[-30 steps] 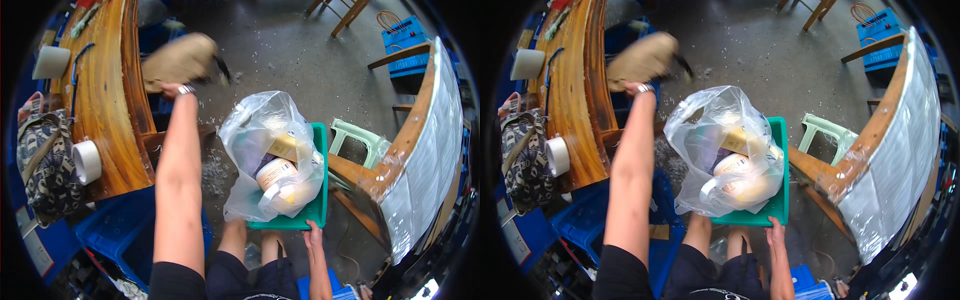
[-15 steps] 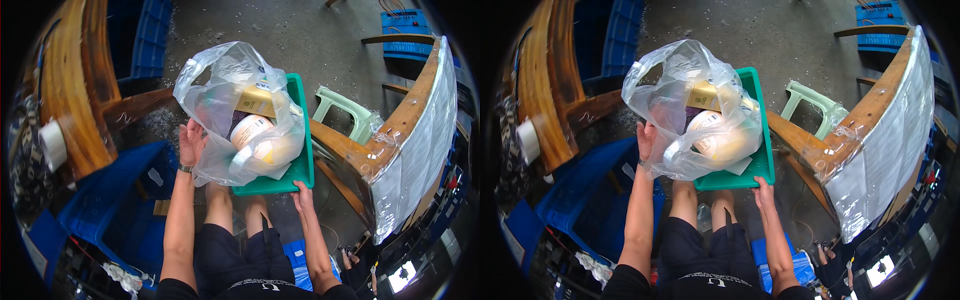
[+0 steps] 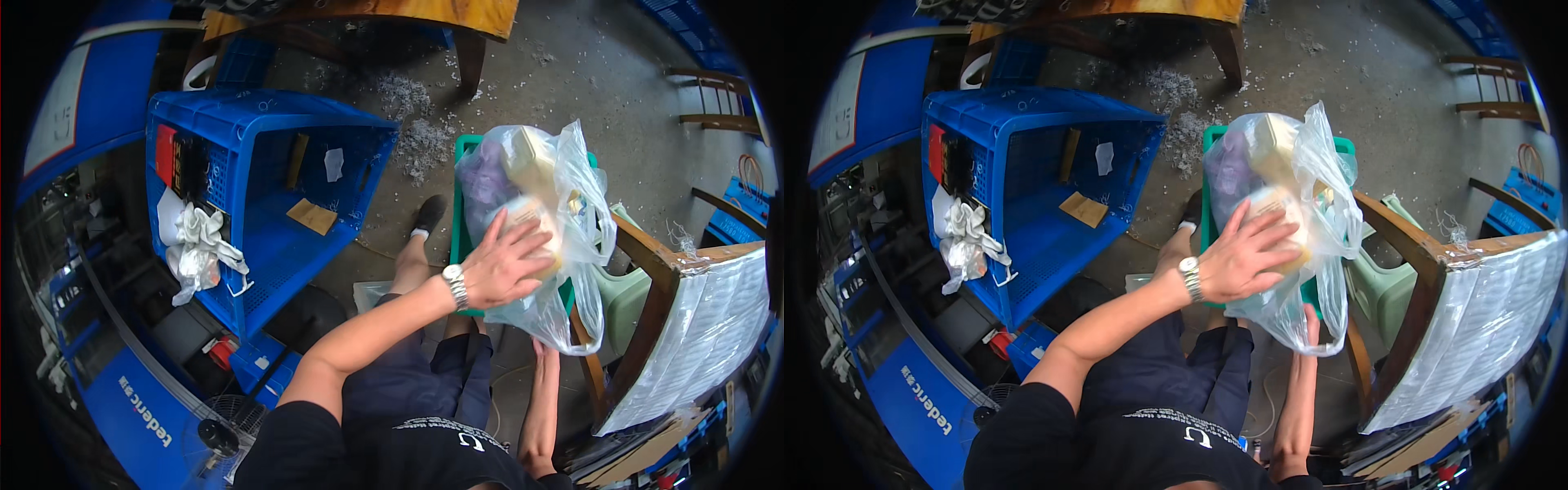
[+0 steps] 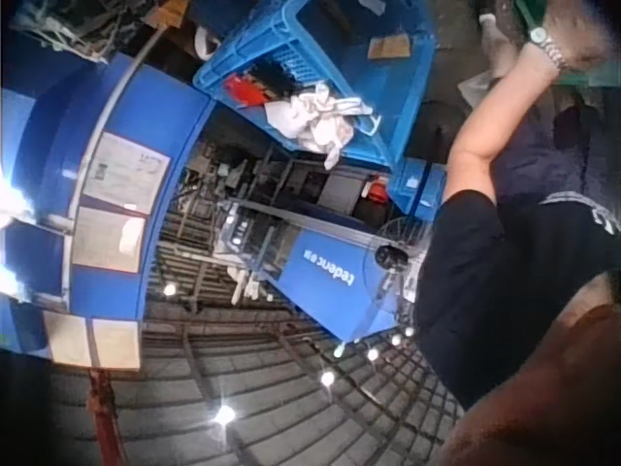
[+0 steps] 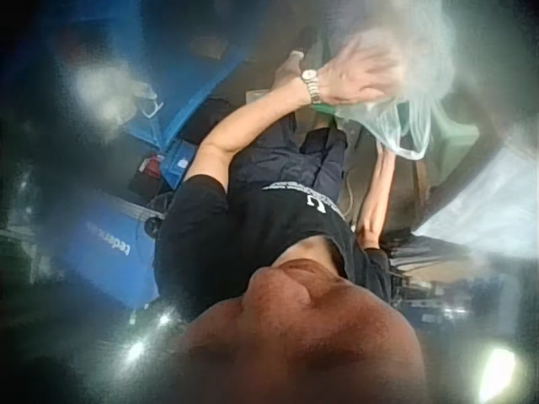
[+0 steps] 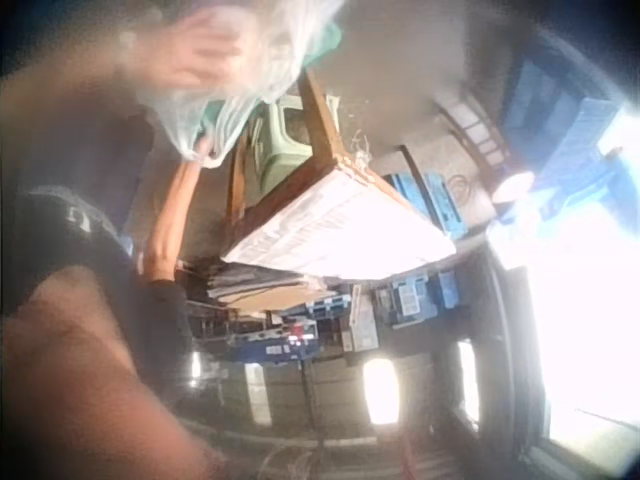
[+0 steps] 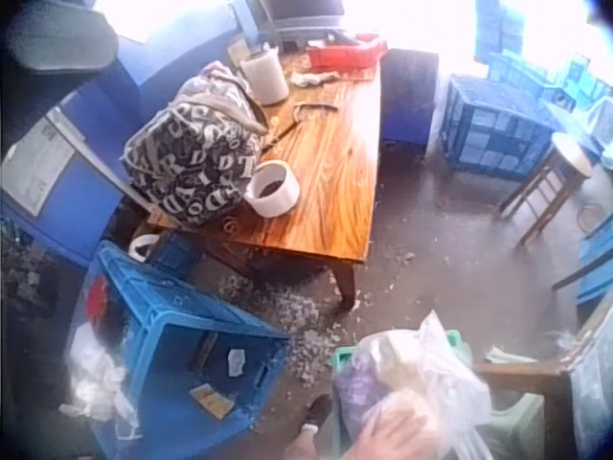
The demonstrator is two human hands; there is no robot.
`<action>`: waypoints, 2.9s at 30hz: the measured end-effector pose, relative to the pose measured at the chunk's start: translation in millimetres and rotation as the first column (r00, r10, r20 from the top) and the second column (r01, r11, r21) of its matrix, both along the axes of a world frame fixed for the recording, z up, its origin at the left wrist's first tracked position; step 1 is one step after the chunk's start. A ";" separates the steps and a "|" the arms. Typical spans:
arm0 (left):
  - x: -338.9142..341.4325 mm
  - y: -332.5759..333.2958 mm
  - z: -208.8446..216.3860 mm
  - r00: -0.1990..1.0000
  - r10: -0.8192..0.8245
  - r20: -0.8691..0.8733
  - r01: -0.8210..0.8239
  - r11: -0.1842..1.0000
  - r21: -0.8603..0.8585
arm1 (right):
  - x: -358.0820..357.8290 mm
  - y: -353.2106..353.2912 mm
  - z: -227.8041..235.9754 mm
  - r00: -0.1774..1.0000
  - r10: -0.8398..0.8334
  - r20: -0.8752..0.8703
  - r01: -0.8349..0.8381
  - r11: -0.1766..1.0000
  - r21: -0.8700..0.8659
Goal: Sweep debris off the floor using a broom and dustpan.
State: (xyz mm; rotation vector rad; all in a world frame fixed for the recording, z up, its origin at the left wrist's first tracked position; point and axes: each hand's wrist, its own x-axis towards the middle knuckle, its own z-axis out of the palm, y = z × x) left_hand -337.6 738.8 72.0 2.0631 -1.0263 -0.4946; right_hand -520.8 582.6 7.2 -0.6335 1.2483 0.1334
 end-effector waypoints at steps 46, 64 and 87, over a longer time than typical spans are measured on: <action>-144.2 321.8 -155.5 -0.010 0.893 -0.449 -0.445 0.398 0.802 | -31.2 75.4 99.1 0.788 0.587 -0.185 -0.615 0.743 -0.264; 95.3 653.6 -558.1 0.491 0.615 0.617 -0.774 -0.016 0.633 | 204.1 487.2 -480.1 -0.157 0.942 -0.296 -0.037 -0.305 -0.952; -32.8 668.0 -509.3 0.804 0.558 0.205 -0.176 -0.106 0.979 | 118.8 408.5 -446.5 -0.186 0.980 -0.072 -0.750 -0.189 -0.633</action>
